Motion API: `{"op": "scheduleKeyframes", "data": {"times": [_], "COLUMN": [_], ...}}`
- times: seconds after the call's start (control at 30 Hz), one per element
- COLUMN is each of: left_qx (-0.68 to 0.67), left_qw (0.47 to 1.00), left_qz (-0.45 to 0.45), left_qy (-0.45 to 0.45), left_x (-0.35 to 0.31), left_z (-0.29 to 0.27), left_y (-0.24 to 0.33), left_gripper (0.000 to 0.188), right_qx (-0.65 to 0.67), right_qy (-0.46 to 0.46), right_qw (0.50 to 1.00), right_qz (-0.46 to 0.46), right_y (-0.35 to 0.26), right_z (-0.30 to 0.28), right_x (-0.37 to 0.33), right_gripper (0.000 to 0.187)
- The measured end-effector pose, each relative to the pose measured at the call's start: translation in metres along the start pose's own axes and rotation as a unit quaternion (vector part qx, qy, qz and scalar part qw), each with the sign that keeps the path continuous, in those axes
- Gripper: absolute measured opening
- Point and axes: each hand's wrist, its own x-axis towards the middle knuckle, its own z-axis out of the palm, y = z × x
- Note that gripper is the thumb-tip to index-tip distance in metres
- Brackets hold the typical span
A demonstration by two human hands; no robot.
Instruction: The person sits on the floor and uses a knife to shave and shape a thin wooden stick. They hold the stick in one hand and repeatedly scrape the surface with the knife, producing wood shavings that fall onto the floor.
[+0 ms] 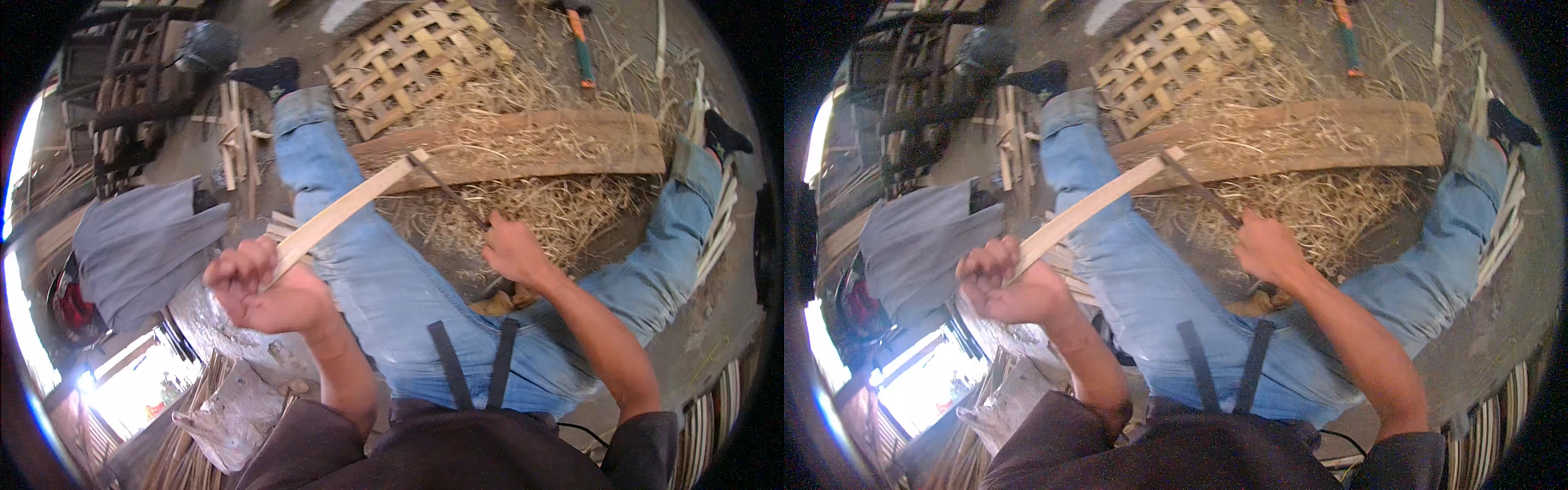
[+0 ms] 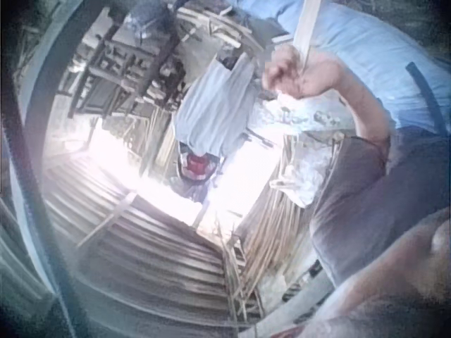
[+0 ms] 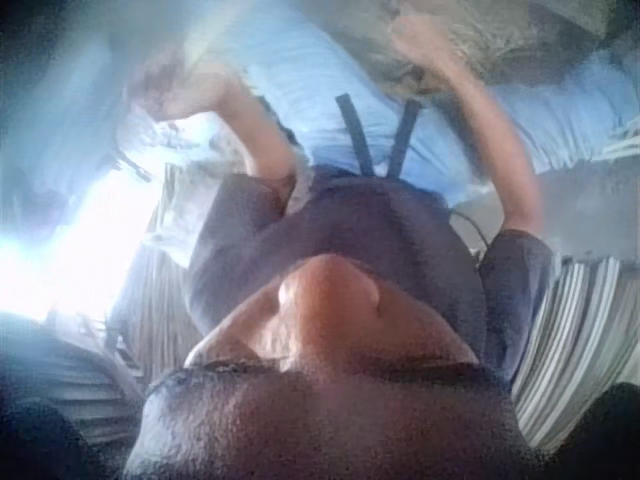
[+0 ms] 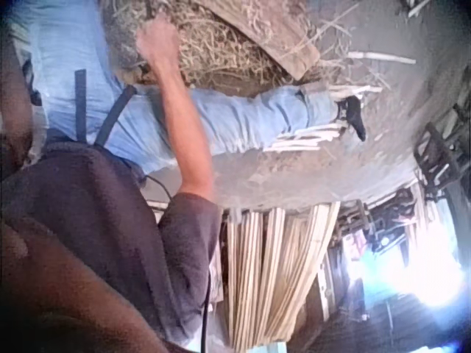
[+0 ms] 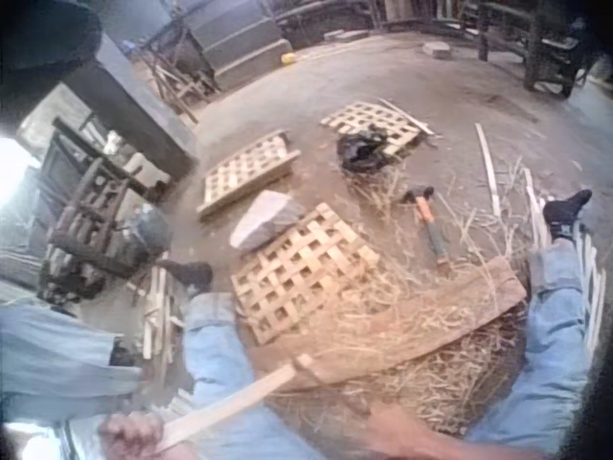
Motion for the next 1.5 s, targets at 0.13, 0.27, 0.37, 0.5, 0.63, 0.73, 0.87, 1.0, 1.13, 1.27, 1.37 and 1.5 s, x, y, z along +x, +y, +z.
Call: {"op": "scheduleKeyframes", "data": {"times": [0.13,0.27,0.37,0.5,0.63,0.73,0.87,1.0,1.13,1.27,1.37,1.5], "left_qx": [0.010,0.115,0.196,0.206,0.223,0.344,0.522,0.331,0.182,0.263,0.325,0.336], "left_qw": [0.999,0.984,0.963,0.959,0.953,0.931,0.840,0.924,0.964,0.946,0.925,0.921], "left_qz": [-0.030,-0.037,-0.068,-0.092,-0.079,-0.062,-0.021,-0.172,-0.165,-0.088,-0.023,-0.010], "left_qy": [-0.025,-0.129,-0.169,-0.170,-0.190,-0.107,-0.148,-0.079,-0.099,-0.170,-0.194,-0.195], "left_x": [-0.001,0.002,0.006,0.007,0.009,0.010,0.017,0.011,0.006,0.007,0.010,0.008], "left_z": [0.001,-0.043,-0.062,-0.065,-0.075,-0.066,-0.051,-0.055,-0.050,-0.064,-0.071,-0.069], "left_y": [0.000,0.006,0.018,0.028,0.023,0.027,0.033,0.037,0.047,0.042,0.039,0.035], "left_gripper": [0.032,0.046,0.050,0.040,0.022,0.006,0.013,0.017,0.018,0.019,0.021,0.018], "right_qx": [-0.005,0.040,0.056,0.054,0.077,0.069,0.063,0.059,0.082,0.083,0.063,0.113], "right_qy": [0.013,0.037,0.043,0.052,0.064,0.050,0.039,0.038,0.037,0.036,0.026,0.000], "right_qw": [1.000,0.999,0.997,0.997,0.995,0.996,0.997,0.997,0.996,0.996,0.998,0.988], "right_qz": [0.021,0.007,-0.013,-0.016,-0.026,-0.012,-0.015,-0.032,-0.016,-0.017,-0.004,-0.104], "right_y": [-0.001,-0.026,-0.033,-0.033,-0.036,-0.036,-0.037,-0.037,-0.037,-0.040,-0.059,-0.120], "right_z": [0.016,0.018,0.028,0.042,0.042,0.040,0.038,0.043,0.044,0.039,0.028,0.032], "right_x": [0.002,-0.009,-0.006,-0.001,-0.008,-0.006,-0.004,-0.004,-0.002,-0.002,-0.012,-0.051], "right_gripper": [0.037,0.035,0.036,0.040,0.042,0.043,0.044,0.044,0.045,0.046,0.043,0.033]}}
